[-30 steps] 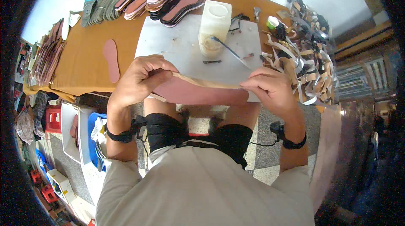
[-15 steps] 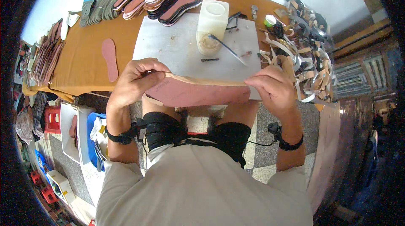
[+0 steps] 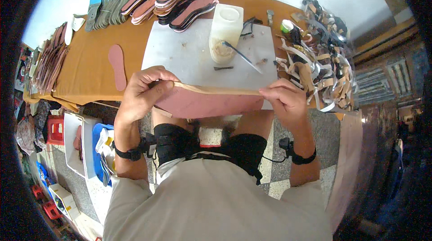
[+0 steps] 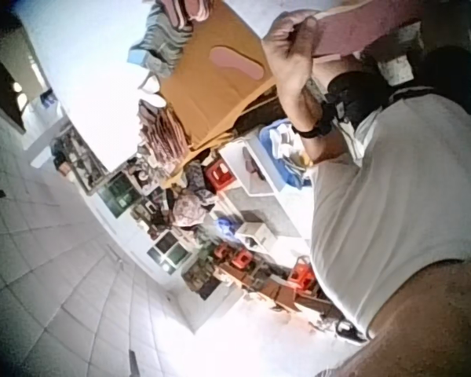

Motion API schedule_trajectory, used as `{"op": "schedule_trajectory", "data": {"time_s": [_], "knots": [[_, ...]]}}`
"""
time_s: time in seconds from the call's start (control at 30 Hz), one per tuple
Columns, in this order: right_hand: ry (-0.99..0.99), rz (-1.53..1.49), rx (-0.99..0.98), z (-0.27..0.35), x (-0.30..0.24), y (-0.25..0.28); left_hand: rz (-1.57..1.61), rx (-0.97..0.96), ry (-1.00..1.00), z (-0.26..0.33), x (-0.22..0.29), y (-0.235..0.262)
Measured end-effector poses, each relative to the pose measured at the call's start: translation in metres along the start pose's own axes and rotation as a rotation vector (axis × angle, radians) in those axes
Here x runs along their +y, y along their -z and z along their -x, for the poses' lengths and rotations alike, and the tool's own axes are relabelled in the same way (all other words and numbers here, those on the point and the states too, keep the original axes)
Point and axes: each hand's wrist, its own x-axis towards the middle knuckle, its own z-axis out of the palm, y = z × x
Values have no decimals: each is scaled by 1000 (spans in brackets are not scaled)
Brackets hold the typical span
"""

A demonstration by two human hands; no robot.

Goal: Applying glue to shoe insoles and attaching decorative or structural straps.

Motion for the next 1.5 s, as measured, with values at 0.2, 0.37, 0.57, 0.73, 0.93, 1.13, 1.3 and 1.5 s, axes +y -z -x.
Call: {"op": "schedule_trajectory", "data": {"time_s": [0.2,0.37,0.57,0.73,0.93,1.13,1.3,1.5], "knots": [[-75,-75,-2,-3,-1,-3,-16,34,0,2,1,-1],[-161,-301,-7,0,6,-5,-53,73,-61,1,-5,-7],[-333,-211,-41,-5,8,-9,-105,44,-69,1,-5,-13],[-275,-160,-67,-8,1,-10,-140,7,-104,-2,-14,-22],[-261,-37,57,-12,-10,-10,-479,58,-358,-11,-13,-46],[-178,50,145,-14,-26,-15,-528,47,-387,-13,-2,-89],[-255,2,156,-8,-35,-21,-497,86,-348,-13,12,-113],[-328,-106,87,-6,-37,-16,-347,-26,-288,-13,4,-108]]}}
